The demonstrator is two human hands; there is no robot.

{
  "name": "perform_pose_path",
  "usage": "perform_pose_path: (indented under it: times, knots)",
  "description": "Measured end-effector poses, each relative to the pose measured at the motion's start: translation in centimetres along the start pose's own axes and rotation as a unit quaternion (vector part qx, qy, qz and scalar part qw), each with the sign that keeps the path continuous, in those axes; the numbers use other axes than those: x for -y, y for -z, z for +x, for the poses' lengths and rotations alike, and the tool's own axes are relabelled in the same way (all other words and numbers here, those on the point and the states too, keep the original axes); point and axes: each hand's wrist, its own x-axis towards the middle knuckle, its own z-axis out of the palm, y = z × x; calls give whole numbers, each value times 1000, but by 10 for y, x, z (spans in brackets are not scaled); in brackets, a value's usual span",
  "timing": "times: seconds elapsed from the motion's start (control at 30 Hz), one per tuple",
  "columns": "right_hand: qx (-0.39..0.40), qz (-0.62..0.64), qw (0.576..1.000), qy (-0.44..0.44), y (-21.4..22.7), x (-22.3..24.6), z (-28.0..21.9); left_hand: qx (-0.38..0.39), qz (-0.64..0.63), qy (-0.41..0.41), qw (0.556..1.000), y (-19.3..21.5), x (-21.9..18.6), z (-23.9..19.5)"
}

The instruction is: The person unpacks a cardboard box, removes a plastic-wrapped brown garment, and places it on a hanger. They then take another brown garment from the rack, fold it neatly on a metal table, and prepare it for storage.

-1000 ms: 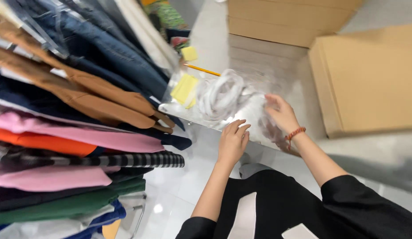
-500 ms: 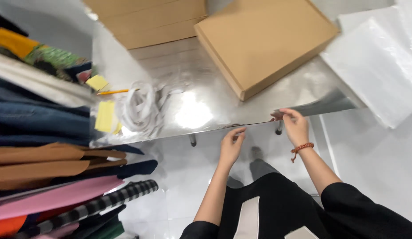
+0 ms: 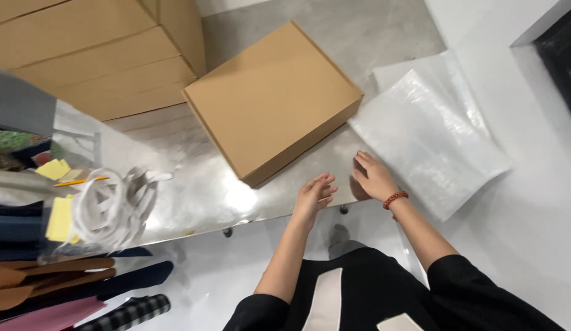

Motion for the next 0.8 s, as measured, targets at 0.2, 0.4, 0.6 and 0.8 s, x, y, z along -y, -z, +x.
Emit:
perform_pose_path:
  times: [0.2,0.4,0.6,0.8]
  knots:
    - [103,77,989,-78,56,-23,59,-47,-26,-20,998,-31,3,55]
    - [217,49,974,-49,89,6,72,-83,-150,-28,985,-42,15,80]
    - [249,4,968,15,65,-10,77,-33,-330,-45,942,-75,4,124]
    - [239,27,971,11,58,-3,75,-37,-448,-37,893,-82,-22,152]
